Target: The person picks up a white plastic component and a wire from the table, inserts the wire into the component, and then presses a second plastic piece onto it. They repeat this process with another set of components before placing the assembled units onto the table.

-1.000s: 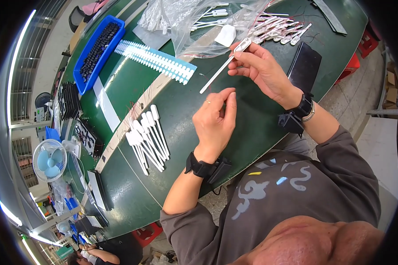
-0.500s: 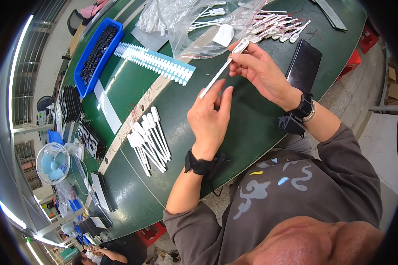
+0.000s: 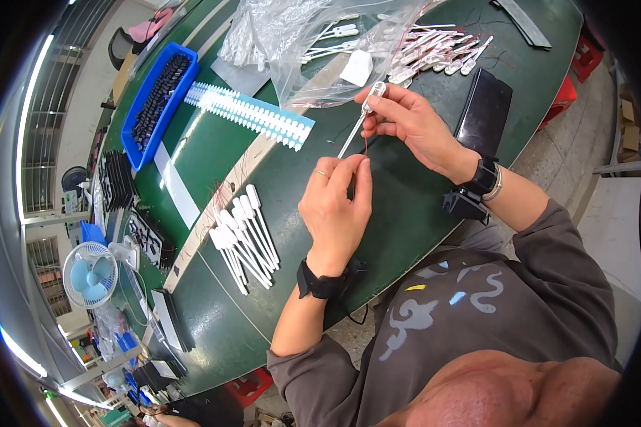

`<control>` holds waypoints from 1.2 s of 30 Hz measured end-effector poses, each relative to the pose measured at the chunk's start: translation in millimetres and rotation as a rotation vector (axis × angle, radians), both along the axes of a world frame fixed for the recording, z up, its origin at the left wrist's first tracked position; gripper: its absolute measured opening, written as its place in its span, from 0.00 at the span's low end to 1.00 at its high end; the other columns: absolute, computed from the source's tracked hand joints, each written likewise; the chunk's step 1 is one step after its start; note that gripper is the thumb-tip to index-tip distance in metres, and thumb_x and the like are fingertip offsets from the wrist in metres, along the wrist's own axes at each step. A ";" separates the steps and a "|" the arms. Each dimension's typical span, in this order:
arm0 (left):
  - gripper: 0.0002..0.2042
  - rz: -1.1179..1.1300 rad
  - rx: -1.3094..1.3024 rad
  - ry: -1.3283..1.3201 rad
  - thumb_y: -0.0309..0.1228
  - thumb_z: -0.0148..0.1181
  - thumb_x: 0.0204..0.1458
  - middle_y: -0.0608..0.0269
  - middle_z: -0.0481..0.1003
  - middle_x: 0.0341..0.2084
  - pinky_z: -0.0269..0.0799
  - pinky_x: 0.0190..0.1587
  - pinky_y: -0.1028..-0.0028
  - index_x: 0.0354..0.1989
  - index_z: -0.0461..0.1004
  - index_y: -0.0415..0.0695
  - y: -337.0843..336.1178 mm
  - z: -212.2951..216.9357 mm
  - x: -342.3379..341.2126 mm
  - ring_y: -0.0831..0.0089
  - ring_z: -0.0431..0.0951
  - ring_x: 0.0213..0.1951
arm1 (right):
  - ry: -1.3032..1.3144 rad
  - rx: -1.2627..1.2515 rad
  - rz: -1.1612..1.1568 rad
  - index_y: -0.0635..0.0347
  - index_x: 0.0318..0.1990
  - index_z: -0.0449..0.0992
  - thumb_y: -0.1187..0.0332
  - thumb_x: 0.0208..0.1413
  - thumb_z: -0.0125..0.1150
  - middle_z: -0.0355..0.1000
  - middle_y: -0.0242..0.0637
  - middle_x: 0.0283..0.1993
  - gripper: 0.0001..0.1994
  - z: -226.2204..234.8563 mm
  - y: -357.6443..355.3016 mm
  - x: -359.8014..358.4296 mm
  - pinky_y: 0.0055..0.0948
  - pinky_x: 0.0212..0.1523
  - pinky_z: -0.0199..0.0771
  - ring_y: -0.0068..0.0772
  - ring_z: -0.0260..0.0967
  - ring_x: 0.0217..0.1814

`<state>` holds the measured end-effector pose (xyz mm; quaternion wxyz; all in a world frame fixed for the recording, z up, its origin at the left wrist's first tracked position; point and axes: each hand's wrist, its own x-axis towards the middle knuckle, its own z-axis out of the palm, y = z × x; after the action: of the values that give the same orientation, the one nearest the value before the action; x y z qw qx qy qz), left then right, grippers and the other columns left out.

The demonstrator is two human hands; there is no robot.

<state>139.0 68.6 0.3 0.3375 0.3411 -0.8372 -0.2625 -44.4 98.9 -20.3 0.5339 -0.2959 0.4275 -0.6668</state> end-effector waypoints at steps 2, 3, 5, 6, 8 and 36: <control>0.04 -0.031 -0.262 -0.012 0.25 0.66 0.51 0.64 0.75 0.31 0.70 0.28 0.70 0.35 0.80 0.43 -1.7 3.9 -2.1 0.67 0.75 0.28 | 0.061 -0.004 -0.016 0.61 0.52 0.74 0.62 0.67 0.54 0.73 0.30 0.37 0.14 -2.1 -1.5 -0.2 0.23 0.46 0.74 0.21 0.73 0.40; 0.05 -0.046 -0.391 -0.021 0.25 0.66 0.50 0.64 0.75 0.33 0.71 0.30 0.69 0.35 0.79 0.44 -2.6 6.2 -1.9 0.67 0.76 0.31 | 0.129 -0.011 0.009 0.61 0.52 0.74 0.62 0.67 0.54 0.73 0.30 0.37 0.13 -1.7 -1.3 0.8 0.23 0.45 0.74 0.20 0.73 0.40; 0.05 -0.067 -0.447 0.002 0.25 0.66 0.50 0.64 0.75 0.34 0.71 0.32 0.68 0.35 0.79 0.44 -10.1 10.8 -2.0 0.66 0.76 0.33 | 0.266 -0.024 0.061 0.61 0.51 0.74 0.62 0.68 0.54 0.72 0.29 0.37 0.13 -1.9 -1.3 3.0 0.21 0.44 0.74 0.19 0.72 0.39; 0.06 -0.090 -0.508 0.035 0.25 0.66 0.49 0.64 0.75 0.35 0.71 0.35 0.67 0.35 0.79 0.44 -15.9 13.3 -4.3 0.65 0.76 0.35 | 0.262 -0.021 0.062 0.61 0.51 0.74 0.62 0.68 0.54 0.72 0.29 0.37 0.13 -5.1 -2.5 3.2 0.21 0.44 0.74 0.19 0.72 0.39; 0.06 -0.115 -0.566 0.065 0.25 0.66 0.48 0.64 0.75 0.36 0.71 0.37 0.66 0.35 0.79 0.44 -27.4 20.4 -9.8 0.64 0.76 0.37 | 0.259 -0.104 0.141 0.60 0.52 0.73 0.62 0.69 0.52 0.72 0.28 0.36 0.13 -16.8 -6.7 5.1 0.21 0.42 0.74 0.19 0.72 0.37; 0.04 -0.217 -0.568 -0.137 0.26 0.65 0.50 0.63 0.77 0.35 0.71 0.46 0.63 0.34 0.78 0.42 -83.7 33.6 -15.0 0.60 0.76 0.41 | 0.179 -0.007 0.367 0.64 0.64 0.64 0.64 0.70 0.40 0.65 0.30 0.29 0.20 4.8 6.2 16.0 0.24 0.35 0.73 0.20 0.64 0.29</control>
<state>124.0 -15.1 33.8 0.3321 0.1585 -0.9294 -0.0291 -28.4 105.1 -15.5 0.6055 -0.4286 0.4098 -0.5307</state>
